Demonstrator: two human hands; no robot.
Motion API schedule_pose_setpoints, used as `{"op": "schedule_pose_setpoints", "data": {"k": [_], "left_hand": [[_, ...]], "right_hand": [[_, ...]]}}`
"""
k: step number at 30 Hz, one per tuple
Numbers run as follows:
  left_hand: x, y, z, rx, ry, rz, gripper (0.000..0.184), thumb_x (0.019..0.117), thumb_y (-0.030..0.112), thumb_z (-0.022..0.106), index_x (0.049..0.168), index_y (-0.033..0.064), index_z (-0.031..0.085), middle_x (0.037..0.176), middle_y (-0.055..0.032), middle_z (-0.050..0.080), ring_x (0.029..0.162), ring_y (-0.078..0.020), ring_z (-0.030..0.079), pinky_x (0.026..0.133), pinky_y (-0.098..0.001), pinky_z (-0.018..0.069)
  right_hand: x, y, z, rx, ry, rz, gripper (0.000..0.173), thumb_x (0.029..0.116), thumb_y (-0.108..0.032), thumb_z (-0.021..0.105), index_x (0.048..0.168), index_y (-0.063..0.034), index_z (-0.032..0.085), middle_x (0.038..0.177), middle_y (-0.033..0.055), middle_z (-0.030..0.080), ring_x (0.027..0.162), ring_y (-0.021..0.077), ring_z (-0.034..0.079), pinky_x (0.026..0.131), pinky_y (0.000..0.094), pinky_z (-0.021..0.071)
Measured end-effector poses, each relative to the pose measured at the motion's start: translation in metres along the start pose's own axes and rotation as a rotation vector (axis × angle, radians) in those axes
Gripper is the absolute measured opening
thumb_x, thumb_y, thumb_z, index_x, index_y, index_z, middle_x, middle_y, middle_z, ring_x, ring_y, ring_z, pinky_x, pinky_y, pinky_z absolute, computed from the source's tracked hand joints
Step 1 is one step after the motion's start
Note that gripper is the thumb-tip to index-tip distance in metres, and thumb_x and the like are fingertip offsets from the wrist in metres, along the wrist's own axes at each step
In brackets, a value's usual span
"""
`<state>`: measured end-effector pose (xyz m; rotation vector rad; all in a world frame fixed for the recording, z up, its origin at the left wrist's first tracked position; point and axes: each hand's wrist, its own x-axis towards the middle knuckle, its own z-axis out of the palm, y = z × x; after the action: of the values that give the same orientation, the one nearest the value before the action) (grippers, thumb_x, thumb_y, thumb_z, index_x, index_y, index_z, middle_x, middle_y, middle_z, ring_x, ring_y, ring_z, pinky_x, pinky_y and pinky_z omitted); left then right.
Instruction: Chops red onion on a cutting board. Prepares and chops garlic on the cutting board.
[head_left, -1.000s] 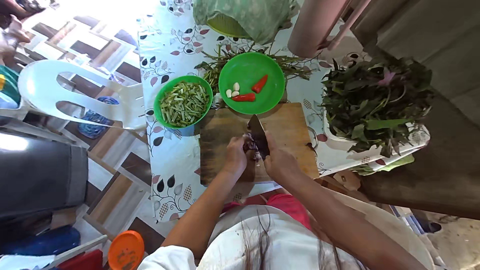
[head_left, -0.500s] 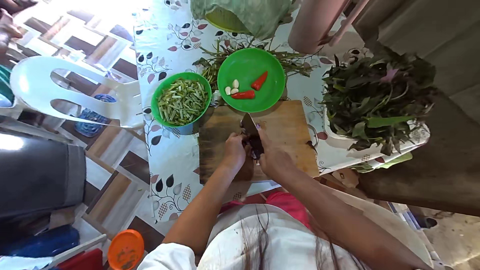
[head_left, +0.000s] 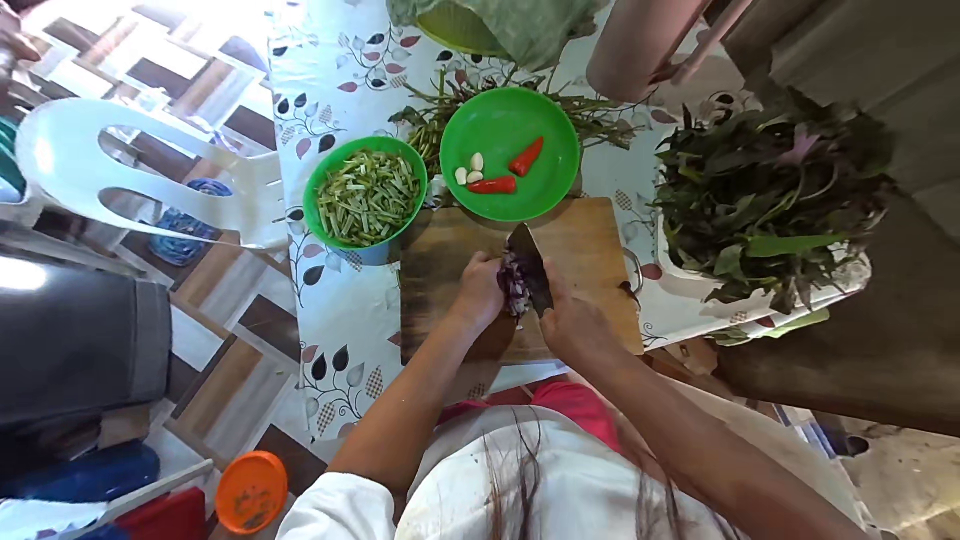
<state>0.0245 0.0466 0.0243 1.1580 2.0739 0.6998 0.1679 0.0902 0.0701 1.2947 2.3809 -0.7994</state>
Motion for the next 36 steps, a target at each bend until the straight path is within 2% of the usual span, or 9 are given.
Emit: {"op": "schedule_pose_setpoints", "data": {"k": [2,5,11,15,17,20,26,32,36], "left_hand": [[-0.005,-0.001,-0.005,-0.023,-0.016,0.000,0.031,0.1020,-0.003,0.052,0.130,-0.0027,0.066,0.132,-0.0222,0.062,0.123,-0.0311,0.061,0.108,-0.0409,0.0476],[-0.008,-0.001,-0.007,-0.034,-0.002,-0.014,0.033,0.1018,-0.002,0.055,0.133,-0.0015,0.065,0.129,-0.0218,0.065,0.121,-0.0309,0.063,0.107,-0.0404,0.0476],[-0.008,0.000,0.000,-0.059,0.033,-0.051,0.028,0.1001,0.000,0.059,0.126,-0.0024,0.069,0.123,-0.0205,0.066,0.115,-0.0285,0.065,0.103,-0.0382,0.0499],[-0.012,0.003,-0.001,-0.071,0.028,-0.048,0.029,0.1017,0.003,0.059,0.129,-0.0039,0.067,0.125,-0.0222,0.066,0.117,-0.0308,0.064,0.104,-0.0400,0.0494],[-0.013,-0.002,0.000,-0.068,0.033,-0.060,0.030,0.1013,0.003,0.059,0.130,-0.0028,0.067,0.126,-0.0221,0.066,0.118,-0.0303,0.064,0.105,-0.0396,0.0495],[-0.012,-0.003,0.002,-0.067,0.058,-0.061,0.027,0.0994,0.002,0.061,0.125,-0.0021,0.070,0.123,-0.0216,0.067,0.115,-0.0295,0.066,0.103,-0.0384,0.0502],[-0.011,-0.004,0.005,-0.030,0.094,-0.068,0.015,0.0966,0.003,0.067,0.108,-0.0026,0.075,0.115,-0.0190,0.069,0.110,-0.0277,0.067,0.100,-0.0380,0.0514],[-0.021,-0.009,-0.003,-0.060,0.052,-0.068,0.024,0.0975,0.007,0.068,0.119,-0.0026,0.072,0.117,-0.0211,0.069,0.110,-0.0298,0.067,0.100,-0.0411,0.0517],[-0.038,-0.008,0.002,-0.052,-0.026,-0.089,0.052,0.0897,0.010,0.079,0.137,-0.0003,0.061,0.127,-0.0242,0.060,0.112,-0.0333,0.063,0.097,-0.0434,0.0528]], "right_hand": [[-0.003,0.001,0.000,0.022,0.044,-0.039,0.073,0.1058,-0.007,0.046,0.166,-0.0092,0.005,0.120,0.0283,0.068,0.103,0.0470,0.069,0.091,0.0594,0.0533],[-0.006,-0.009,-0.001,0.014,-0.006,-0.022,0.074,0.1066,-0.008,0.045,0.167,-0.0118,0.001,0.106,0.0266,0.070,0.101,0.0456,0.069,0.090,0.0574,0.0532],[0.003,-0.023,0.004,-0.088,-0.136,0.063,0.078,0.1084,-0.010,0.042,0.166,-0.0192,-0.010,0.111,0.0253,0.069,0.107,0.0435,0.068,0.093,0.0546,0.0528],[0.004,-0.016,-0.009,0.004,-0.058,0.011,0.075,0.1074,-0.008,0.045,0.167,-0.0145,0.000,0.130,0.0273,0.064,0.108,0.0457,0.068,0.094,0.0590,0.0521],[-0.004,-0.017,-0.009,0.025,-0.023,-0.011,0.075,0.1064,-0.008,0.046,0.167,-0.0137,0.002,0.118,0.0274,0.068,0.104,0.0459,0.069,0.091,0.0591,0.0526],[-0.009,-0.024,-0.003,0.014,-0.047,-0.031,0.075,0.1070,-0.010,0.045,0.167,-0.0140,-0.001,0.100,0.0242,0.071,0.099,0.0430,0.070,0.089,0.0549,0.0538],[0.002,-0.033,0.010,-0.082,-0.183,0.050,0.078,0.1091,-0.011,0.040,0.165,-0.0193,-0.014,0.108,0.0239,0.069,0.107,0.0415,0.068,0.095,0.0529,0.0522],[-0.009,-0.014,0.000,0.074,0.000,-0.067,0.075,0.1064,-0.009,0.048,0.167,-0.0113,0.003,0.106,0.0258,0.071,0.099,0.0439,0.070,0.089,0.0573,0.0534],[-0.017,-0.014,0.008,0.060,-0.014,-0.076,0.075,0.1048,-0.007,0.047,0.167,-0.0102,0.005,0.106,0.0261,0.070,0.101,0.0441,0.070,0.089,0.0564,0.0544]]}}
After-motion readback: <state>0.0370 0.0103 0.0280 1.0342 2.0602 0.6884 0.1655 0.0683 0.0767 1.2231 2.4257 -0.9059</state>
